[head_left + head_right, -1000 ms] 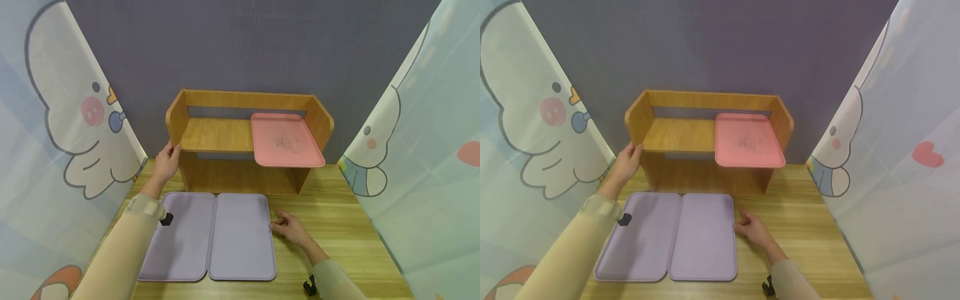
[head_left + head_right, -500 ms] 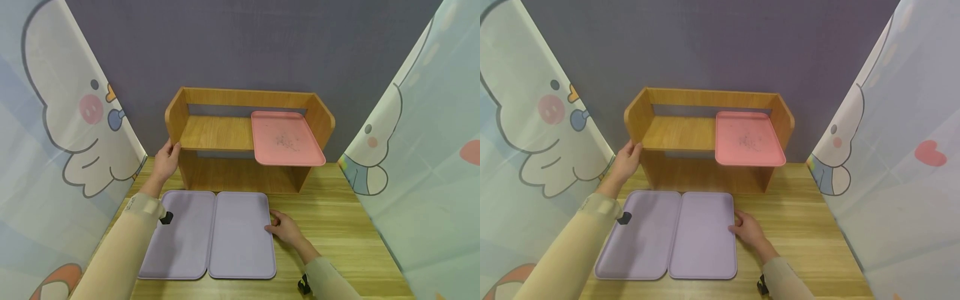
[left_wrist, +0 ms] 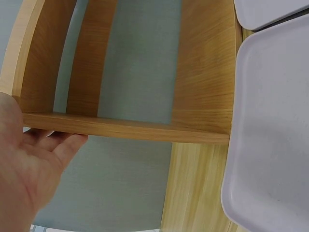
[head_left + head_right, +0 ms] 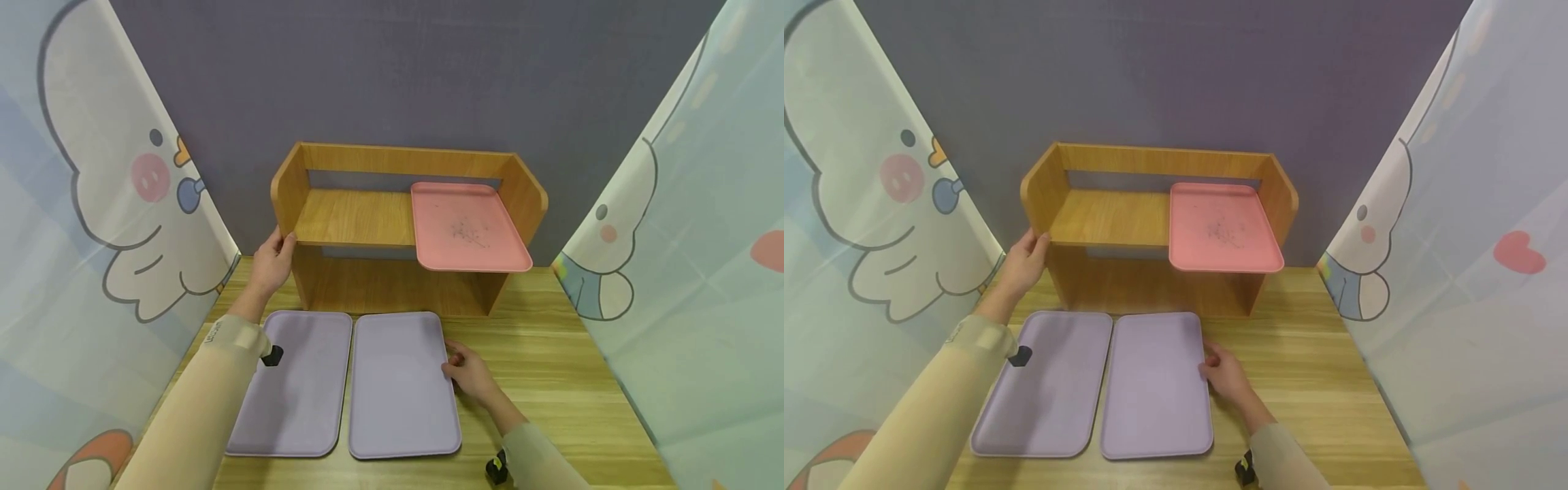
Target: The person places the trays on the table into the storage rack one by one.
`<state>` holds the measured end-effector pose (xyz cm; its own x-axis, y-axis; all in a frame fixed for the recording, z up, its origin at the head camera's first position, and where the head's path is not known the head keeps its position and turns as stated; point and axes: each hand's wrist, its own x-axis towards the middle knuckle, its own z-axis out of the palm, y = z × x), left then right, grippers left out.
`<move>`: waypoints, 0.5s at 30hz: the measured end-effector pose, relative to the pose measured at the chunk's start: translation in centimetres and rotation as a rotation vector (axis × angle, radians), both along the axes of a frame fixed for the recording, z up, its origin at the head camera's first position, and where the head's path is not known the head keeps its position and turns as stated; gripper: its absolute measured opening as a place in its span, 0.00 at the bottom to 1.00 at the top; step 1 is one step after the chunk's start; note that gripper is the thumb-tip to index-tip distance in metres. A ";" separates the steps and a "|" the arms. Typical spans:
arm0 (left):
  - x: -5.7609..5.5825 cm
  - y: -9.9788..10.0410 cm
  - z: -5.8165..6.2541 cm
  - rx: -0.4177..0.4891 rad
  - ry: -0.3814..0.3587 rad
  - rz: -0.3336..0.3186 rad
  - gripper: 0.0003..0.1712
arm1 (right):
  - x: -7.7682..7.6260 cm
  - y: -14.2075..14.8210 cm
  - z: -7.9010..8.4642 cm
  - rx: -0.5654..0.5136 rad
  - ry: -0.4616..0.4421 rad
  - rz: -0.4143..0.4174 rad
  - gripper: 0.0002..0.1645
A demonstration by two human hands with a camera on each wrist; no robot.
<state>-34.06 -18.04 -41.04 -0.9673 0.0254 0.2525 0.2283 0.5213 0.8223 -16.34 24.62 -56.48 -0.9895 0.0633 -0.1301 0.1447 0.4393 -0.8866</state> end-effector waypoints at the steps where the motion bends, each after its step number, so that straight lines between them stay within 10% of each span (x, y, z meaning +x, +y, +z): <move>1: 0.0 0.0 0.0 0.000 0.000 0.001 0.37 | 0.1 0.1 0.0 -0.038 -0.012 0.003 0.38; 15: -0.1 0.0 0.0 0.002 0.007 0.012 0.35 | 1.5 1.5 1.1 -0.345 -0.094 0.019 0.42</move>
